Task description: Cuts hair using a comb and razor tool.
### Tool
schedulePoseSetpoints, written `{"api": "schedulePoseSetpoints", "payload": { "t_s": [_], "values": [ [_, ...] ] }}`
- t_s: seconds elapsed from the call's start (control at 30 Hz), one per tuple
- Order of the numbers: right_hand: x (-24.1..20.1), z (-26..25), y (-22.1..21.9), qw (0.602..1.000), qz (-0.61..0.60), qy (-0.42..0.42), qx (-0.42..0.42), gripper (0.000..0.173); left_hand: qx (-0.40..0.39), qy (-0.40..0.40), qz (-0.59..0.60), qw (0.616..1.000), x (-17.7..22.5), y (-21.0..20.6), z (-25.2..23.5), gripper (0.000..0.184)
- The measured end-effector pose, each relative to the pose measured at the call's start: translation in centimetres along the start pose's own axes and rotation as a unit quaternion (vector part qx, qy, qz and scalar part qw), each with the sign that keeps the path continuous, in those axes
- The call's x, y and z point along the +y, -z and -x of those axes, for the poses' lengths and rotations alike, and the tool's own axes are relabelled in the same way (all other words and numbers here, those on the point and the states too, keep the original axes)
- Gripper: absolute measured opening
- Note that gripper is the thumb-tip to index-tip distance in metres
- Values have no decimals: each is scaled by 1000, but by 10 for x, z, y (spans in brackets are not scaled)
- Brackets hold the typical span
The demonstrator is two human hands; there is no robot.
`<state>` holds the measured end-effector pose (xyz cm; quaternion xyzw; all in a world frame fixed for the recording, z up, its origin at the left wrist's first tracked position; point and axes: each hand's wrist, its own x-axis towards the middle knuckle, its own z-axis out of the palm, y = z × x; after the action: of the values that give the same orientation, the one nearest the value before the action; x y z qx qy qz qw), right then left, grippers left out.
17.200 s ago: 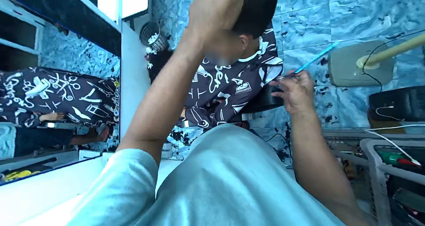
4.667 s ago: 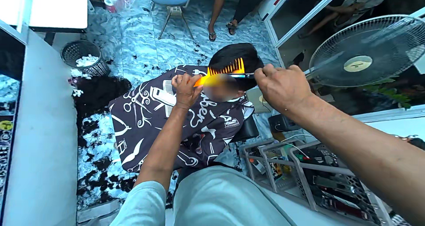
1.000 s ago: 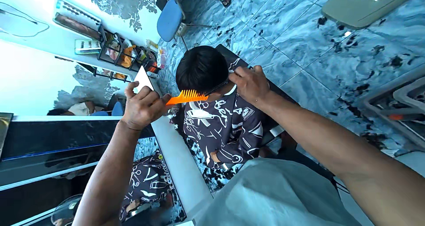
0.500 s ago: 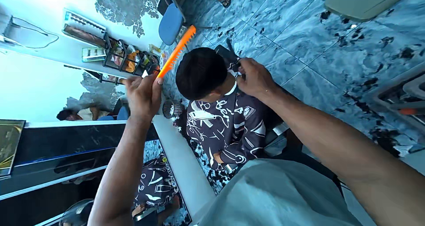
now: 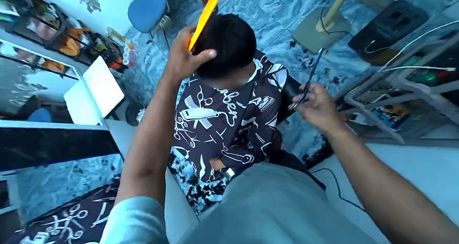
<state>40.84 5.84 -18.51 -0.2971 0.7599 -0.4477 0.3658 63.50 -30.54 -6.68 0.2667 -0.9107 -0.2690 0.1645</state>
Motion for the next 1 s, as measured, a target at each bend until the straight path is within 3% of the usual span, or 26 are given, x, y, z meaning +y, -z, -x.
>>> {"api": "schedulePoseSetpoints", "payload": {
  "t_s": [0.1, 0.2, 0.3, 0.53, 0.7, 0.83, 1.0],
  "values": [
    [15, 30, -42, 995, 46, 9, -89, 51, -39, 1, 52, 998, -1, -16, -23, 65],
    [8, 30, -76, 984, 85, 18, -153, 46, -92, 37, 15, 995, 12, -13, -35, 62],
    [-15, 9, -106, 981, 73, 69, -163, 45, -114, 63, -15, 991, 26, -13, -50, 58],
    [-43, -33, -146, 982, -56, 115, -136, 40, -97, 118, 21, 988, 63, -12, -52, 18],
    [-54, -25, -146, 978, -129, 58, -155, 32, -101, 107, 40, 988, 68, -12, -59, 15],
    [-58, -25, -150, 975, -145, 79, -148, 32, -121, 122, 15, 985, 66, -14, -65, 15],
    [-70, -19, -149, 974, -170, 33, -147, 30, -119, 145, 8, 982, 66, -16, -67, 20]
  ]
}}
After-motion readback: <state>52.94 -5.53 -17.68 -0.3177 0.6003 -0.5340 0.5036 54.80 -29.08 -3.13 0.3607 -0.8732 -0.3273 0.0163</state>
